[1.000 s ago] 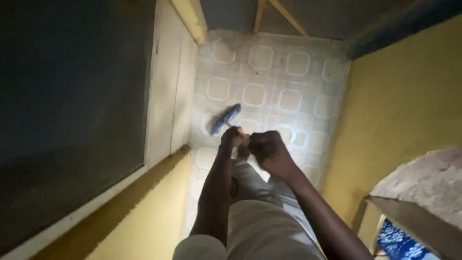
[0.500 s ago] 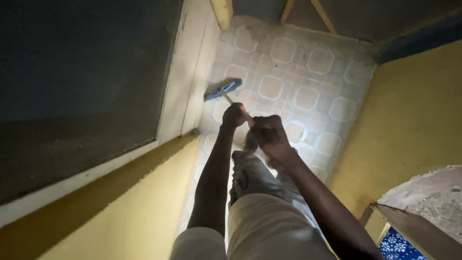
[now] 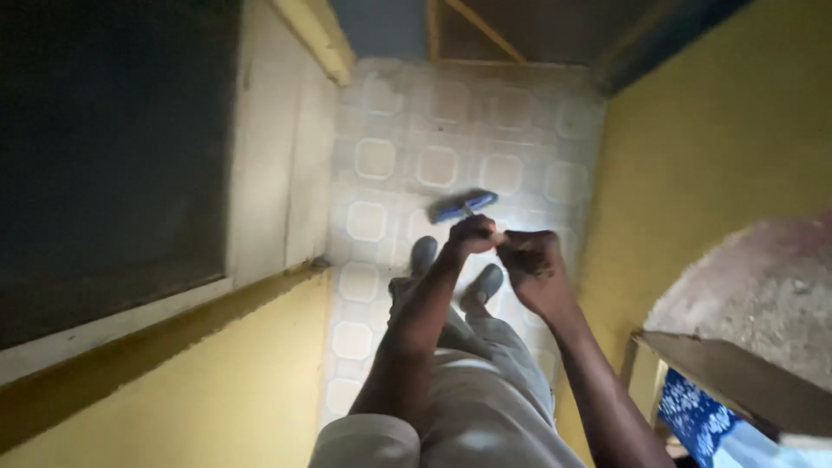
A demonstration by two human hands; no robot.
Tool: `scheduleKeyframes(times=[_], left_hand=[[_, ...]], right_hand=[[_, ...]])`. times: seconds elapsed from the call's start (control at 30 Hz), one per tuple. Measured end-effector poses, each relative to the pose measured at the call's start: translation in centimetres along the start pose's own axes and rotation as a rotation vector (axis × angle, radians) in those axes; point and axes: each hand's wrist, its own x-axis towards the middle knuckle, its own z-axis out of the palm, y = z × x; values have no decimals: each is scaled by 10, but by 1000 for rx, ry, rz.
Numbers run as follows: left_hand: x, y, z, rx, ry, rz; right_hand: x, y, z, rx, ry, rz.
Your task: The person sweeps the tiled floor and corners of a room with a broom, moving the broom head across the floor and then toward a blue bucket.
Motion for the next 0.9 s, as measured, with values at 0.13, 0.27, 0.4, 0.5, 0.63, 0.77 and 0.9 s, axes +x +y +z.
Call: scheduleKeyframes(times=[0.13, 0.27, 0.4, 0.5, 0.63, 0.77, 0.9], left_hand=[[41, 39, 20, 326, 192, 95], [66, 85, 10, 241, 416, 84], [92, 97, 21, 223, 347, 247], [94, 84, 51, 9, 161, 544], [78, 96, 114, -577, -391, 524], [54, 107, 150, 88, -155, 440], [72, 118, 147, 142, 133, 322]], right_hand=[[-2, -33, -65, -35, 133, 231], [1, -18, -91, 43, 131, -76], [11, 55, -96, 74, 89, -133], [-7, 113, -89, 88, 204, -321], [-54, 134, -103, -122, 336, -316], [-74, 89, -150, -32, 153, 304], [-49, 52, -166, 54, 216, 255]])
